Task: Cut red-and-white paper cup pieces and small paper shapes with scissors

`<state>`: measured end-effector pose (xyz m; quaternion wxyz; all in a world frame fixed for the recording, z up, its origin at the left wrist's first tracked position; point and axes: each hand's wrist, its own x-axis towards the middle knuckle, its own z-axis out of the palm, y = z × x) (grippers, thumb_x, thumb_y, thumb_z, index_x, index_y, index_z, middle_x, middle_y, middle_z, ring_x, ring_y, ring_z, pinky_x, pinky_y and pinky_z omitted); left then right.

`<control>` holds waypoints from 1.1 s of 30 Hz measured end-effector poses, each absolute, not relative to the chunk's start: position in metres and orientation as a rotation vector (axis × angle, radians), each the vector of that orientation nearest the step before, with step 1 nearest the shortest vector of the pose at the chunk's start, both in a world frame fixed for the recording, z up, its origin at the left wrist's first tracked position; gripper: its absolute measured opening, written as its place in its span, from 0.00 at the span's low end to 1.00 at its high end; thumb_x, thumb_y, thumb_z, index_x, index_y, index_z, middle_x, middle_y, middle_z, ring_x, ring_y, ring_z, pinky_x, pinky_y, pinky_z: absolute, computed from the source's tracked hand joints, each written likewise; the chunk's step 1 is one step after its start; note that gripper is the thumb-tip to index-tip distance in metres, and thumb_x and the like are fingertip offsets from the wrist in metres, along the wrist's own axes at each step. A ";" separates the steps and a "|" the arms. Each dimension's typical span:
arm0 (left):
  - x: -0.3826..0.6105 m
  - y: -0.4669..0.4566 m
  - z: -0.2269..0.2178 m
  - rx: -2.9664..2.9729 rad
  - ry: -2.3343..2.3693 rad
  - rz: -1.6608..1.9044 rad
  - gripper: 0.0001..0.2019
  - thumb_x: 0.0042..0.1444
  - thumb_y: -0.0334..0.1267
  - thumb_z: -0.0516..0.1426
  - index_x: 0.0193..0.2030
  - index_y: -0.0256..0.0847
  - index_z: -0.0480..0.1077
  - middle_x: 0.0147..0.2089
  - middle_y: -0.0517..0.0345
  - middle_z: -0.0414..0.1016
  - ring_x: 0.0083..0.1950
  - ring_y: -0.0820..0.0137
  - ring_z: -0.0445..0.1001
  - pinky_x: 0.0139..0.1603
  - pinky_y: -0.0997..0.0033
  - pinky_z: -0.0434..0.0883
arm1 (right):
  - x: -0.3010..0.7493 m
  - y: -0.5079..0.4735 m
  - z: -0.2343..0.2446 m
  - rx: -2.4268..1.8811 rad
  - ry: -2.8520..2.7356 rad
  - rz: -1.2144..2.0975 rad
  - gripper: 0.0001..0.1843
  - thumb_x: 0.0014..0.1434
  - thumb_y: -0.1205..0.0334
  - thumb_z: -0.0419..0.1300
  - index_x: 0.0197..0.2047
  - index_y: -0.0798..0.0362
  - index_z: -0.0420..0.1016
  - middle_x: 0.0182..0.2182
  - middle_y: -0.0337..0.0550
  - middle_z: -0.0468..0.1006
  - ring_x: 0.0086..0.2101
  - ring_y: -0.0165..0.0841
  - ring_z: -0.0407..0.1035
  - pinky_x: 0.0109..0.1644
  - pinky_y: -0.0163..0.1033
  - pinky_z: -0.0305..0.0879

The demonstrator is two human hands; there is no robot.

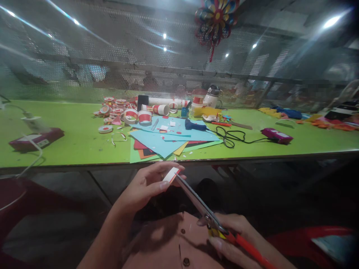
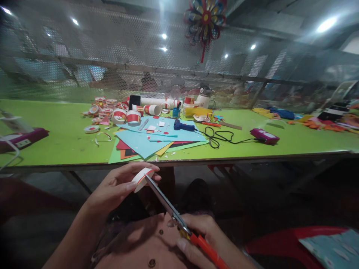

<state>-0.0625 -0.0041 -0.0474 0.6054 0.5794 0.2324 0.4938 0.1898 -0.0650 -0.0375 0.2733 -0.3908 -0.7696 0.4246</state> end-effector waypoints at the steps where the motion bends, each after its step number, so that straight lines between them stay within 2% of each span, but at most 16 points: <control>1: -0.063 -0.004 -0.048 1.358 0.550 1.130 0.19 0.51 0.37 0.60 0.51 0.38 0.70 0.51 0.42 0.73 0.48 0.54 0.73 0.46 0.59 0.70 | 0.192 -0.064 -0.038 -1.062 -2.078 1.179 0.18 0.60 0.55 0.56 0.50 0.53 0.76 0.33 0.45 0.79 0.37 0.39 0.73 0.43 0.40 0.69; 4: -0.064 -0.003 -0.051 1.334 0.540 1.161 0.22 0.51 0.38 0.60 0.54 0.42 0.67 0.53 0.44 0.71 0.47 0.53 0.74 0.44 0.58 0.71 | 0.197 -0.063 -0.041 -1.130 -2.120 1.253 0.18 0.60 0.57 0.57 0.50 0.54 0.75 0.28 0.42 0.78 0.31 0.36 0.74 0.38 0.38 0.71; 8: -0.060 -0.003 -0.051 1.304 0.505 1.227 0.22 0.51 0.35 0.61 0.54 0.42 0.67 0.52 0.45 0.73 0.50 0.55 0.73 0.48 0.59 0.70 | 0.192 -0.066 -0.046 -1.104 -2.073 1.001 0.15 0.58 0.59 0.58 0.48 0.50 0.76 0.35 0.45 0.80 0.37 0.40 0.75 0.43 0.38 0.71; 10: -0.056 -0.005 -0.048 1.321 0.522 1.262 0.20 0.52 0.33 0.60 0.53 0.42 0.67 0.54 0.44 0.72 0.52 0.56 0.71 0.49 0.59 0.70 | 0.187 -0.067 -0.048 -1.066 -2.056 0.900 0.15 0.58 0.60 0.58 0.48 0.49 0.77 0.35 0.45 0.80 0.38 0.40 0.75 0.43 0.37 0.70; 13: -0.051 -0.009 -0.042 1.359 0.586 1.295 0.20 0.52 0.32 0.60 0.53 0.42 0.67 0.56 0.44 0.70 0.52 0.58 0.72 0.51 0.60 0.69 | 0.182 -0.064 -0.051 -1.068 -2.126 0.846 0.14 0.58 0.61 0.57 0.46 0.51 0.77 0.30 0.45 0.77 0.31 0.38 0.73 0.39 0.37 0.71; 17: -0.042 -0.014 -0.040 1.360 0.654 1.343 0.19 0.52 0.32 0.60 0.52 0.43 0.67 0.56 0.46 0.69 0.50 0.61 0.73 0.51 0.62 0.68 | 0.183 -0.058 -0.058 -1.101 -2.181 0.782 0.11 0.58 0.61 0.56 0.42 0.54 0.75 0.25 0.42 0.71 0.27 0.36 0.69 0.37 0.39 0.69; 22: -0.033 -0.015 -0.043 1.342 0.643 1.392 0.20 0.52 0.32 0.60 0.52 0.44 0.67 0.54 0.48 0.71 0.48 0.63 0.74 0.50 0.64 0.70 | 0.186 -0.053 -0.071 -0.988 -2.135 0.818 0.08 0.58 0.59 0.54 0.32 0.51 0.72 0.25 0.42 0.73 0.31 0.39 0.71 0.37 0.38 0.69; 26: -0.030 -0.014 -0.045 1.339 0.629 1.429 0.19 0.52 0.31 0.60 0.52 0.45 0.67 0.54 0.49 0.71 0.49 0.62 0.74 0.50 0.63 0.70 | 0.189 -0.053 -0.075 -0.970 -2.123 0.819 0.11 0.59 0.57 0.55 0.41 0.50 0.75 0.27 0.43 0.76 0.30 0.38 0.72 0.33 0.36 0.70; 30: -0.027 -0.013 -0.046 1.340 0.619 1.488 0.20 0.51 0.29 0.61 0.51 0.47 0.67 0.55 0.50 0.71 0.48 0.62 0.75 0.49 0.63 0.71 | 0.192 -0.054 -0.077 -1.010 -2.112 0.736 0.12 0.59 0.60 0.56 0.44 0.50 0.78 0.24 0.42 0.76 0.35 0.42 0.74 0.37 0.37 0.72; 33: -0.026 -0.013 -0.045 1.354 0.623 1.496 0.20 0.51 0.29 0.61 0.51 0.46 0.67 0.54 0.51 0.71 0.47 0.63 0.75 0.48 0.64 0.71 | 0.196 -0.049 -0.083 -1.003 -2.123 0.733 0.14 0.58 0.58 0.58 0.47 0.49 0.77 0.25 0.41 0.77 0.30 0.39 0.74 0.32 0.35 0.72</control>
